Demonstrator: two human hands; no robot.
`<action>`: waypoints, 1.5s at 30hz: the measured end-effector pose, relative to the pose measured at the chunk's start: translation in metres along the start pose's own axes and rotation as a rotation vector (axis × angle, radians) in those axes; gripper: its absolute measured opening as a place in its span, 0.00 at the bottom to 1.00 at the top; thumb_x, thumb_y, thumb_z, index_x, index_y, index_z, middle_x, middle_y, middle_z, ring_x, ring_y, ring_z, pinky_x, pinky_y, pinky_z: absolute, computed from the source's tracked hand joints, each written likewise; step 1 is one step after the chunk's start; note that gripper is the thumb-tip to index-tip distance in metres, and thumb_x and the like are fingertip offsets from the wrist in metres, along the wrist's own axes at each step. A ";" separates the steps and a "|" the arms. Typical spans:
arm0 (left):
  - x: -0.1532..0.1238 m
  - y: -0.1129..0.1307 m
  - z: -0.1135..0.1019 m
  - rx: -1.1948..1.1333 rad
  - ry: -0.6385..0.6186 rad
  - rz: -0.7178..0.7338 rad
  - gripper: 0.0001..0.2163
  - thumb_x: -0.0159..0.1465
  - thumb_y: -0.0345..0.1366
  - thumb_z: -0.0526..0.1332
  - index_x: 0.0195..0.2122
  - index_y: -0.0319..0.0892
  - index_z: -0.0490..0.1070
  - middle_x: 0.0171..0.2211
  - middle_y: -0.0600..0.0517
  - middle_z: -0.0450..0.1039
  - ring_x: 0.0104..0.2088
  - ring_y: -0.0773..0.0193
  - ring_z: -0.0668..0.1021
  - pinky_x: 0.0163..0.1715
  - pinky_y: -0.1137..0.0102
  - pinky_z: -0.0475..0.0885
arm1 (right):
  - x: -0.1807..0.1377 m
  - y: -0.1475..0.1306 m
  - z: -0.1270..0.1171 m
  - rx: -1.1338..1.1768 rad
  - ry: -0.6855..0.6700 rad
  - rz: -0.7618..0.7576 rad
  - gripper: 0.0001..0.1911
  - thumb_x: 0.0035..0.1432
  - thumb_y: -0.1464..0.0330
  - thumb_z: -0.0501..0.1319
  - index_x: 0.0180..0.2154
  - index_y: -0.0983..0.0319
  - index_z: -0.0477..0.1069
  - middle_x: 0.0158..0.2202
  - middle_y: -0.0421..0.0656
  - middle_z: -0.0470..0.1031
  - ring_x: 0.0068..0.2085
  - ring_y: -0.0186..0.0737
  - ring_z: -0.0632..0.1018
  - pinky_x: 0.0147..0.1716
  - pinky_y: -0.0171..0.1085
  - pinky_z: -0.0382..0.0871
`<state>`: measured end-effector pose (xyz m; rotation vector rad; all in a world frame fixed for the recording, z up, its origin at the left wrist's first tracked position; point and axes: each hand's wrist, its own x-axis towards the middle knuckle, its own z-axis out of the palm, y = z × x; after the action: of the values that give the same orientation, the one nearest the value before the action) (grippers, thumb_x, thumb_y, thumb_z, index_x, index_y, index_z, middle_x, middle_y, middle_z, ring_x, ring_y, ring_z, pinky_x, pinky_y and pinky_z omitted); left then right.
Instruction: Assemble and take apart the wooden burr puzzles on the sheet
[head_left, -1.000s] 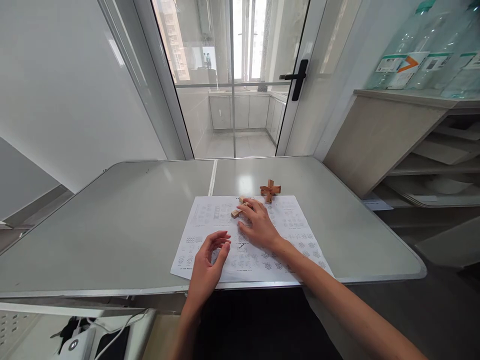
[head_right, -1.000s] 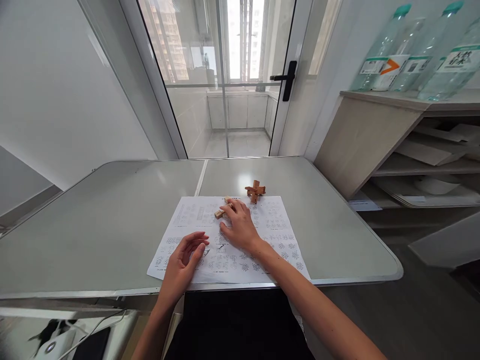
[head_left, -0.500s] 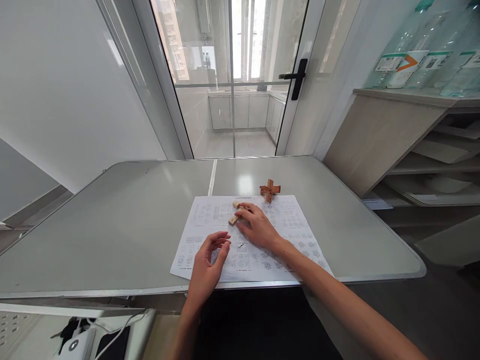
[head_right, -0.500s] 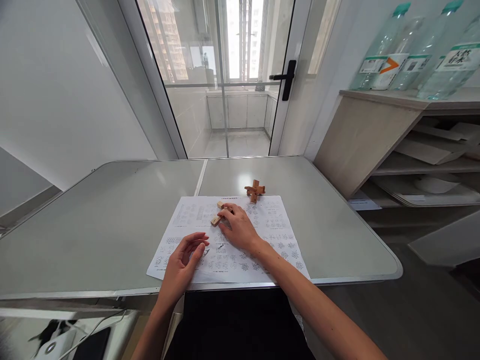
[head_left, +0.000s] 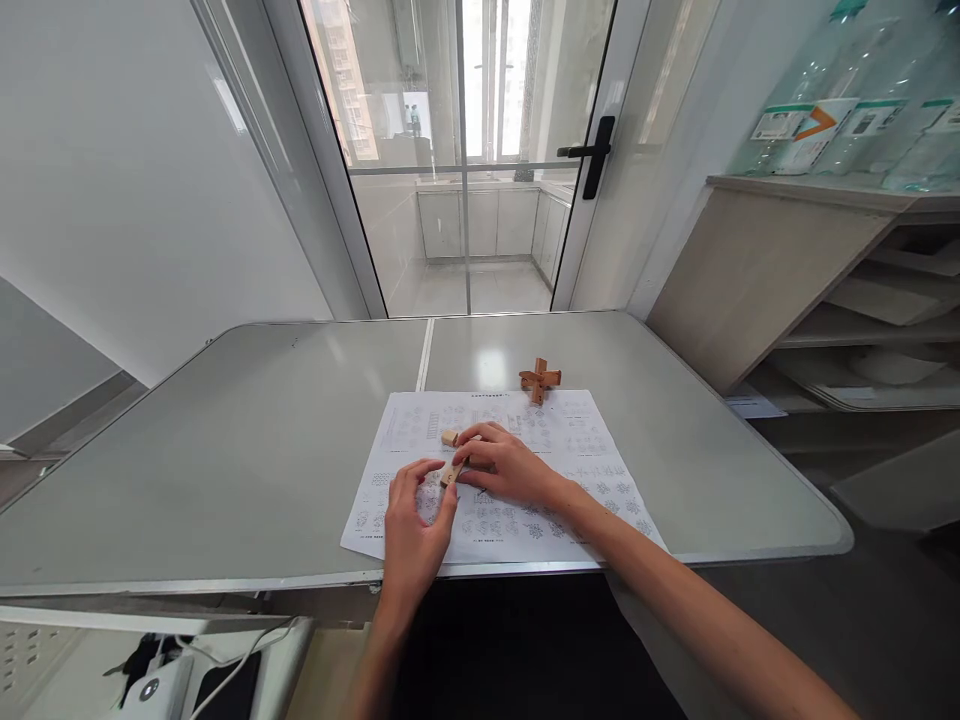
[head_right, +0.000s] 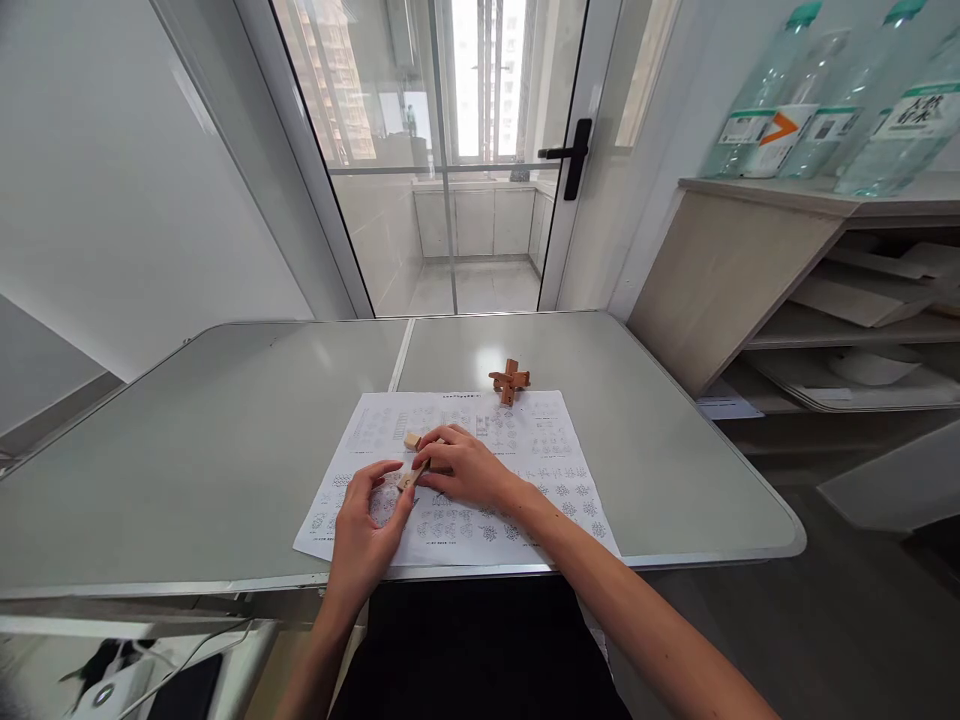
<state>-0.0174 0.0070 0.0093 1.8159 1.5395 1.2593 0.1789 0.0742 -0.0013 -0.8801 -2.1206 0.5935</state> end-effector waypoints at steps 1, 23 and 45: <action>0.000 -0.001 0.001 0.019 -0.005 0.005 0.13 0.68 0.42 0.64 0.53 0.48 0.73 0.54 0.47 0.75 0.57 0.50 0.76 0.59 0.54 0.71 | 0.000 -0.002 -0.001 0.030 -0.019 -0.006 0.09 0.64 0.70 0.71 0.46 0.54 0.80 0.52 0.45 0.77 0.56 0.46 0.77 0.56 0.47 0.74; -0.003 0.000 0.007 0.036 -0.025 -0.016 0.18 0.67 0.36 0.62 0.58 0.45 0.67 0.56 0.44 0.74 0.51 0.52 0.79 0.56 0.53 0.74 | 0.001 0.005 -0.002 -0.029 0.039 0.190 0.28 0.57 0.67 0.74 0.57 0.58 0.68 0.57 0.48 0.71 0.52 0.46 0.78 0.52 0.47 0.76; -0.005 0.001 0.004 -0.102 -0.062 -0.117 0.16 0.73 0.46 0.59 0.59 0.48 0.66 0.59 0.45 0.75 0.47 0.56 0.84 0.50 0.61 0.76 | 0.011 0.004 -0.013 0.508 0.081 0.475 0.31 0.67 0.41 0.56 0.29 0.60 0.72 0.26 0.40 0.73 0.28 0.37 0.71 0.32 0.37 0.65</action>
<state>-0.0134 0.0030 0.0067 1.6609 1.4964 1.1937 0.1853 0.0864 0.0096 -1.0827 -1.5704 1.2491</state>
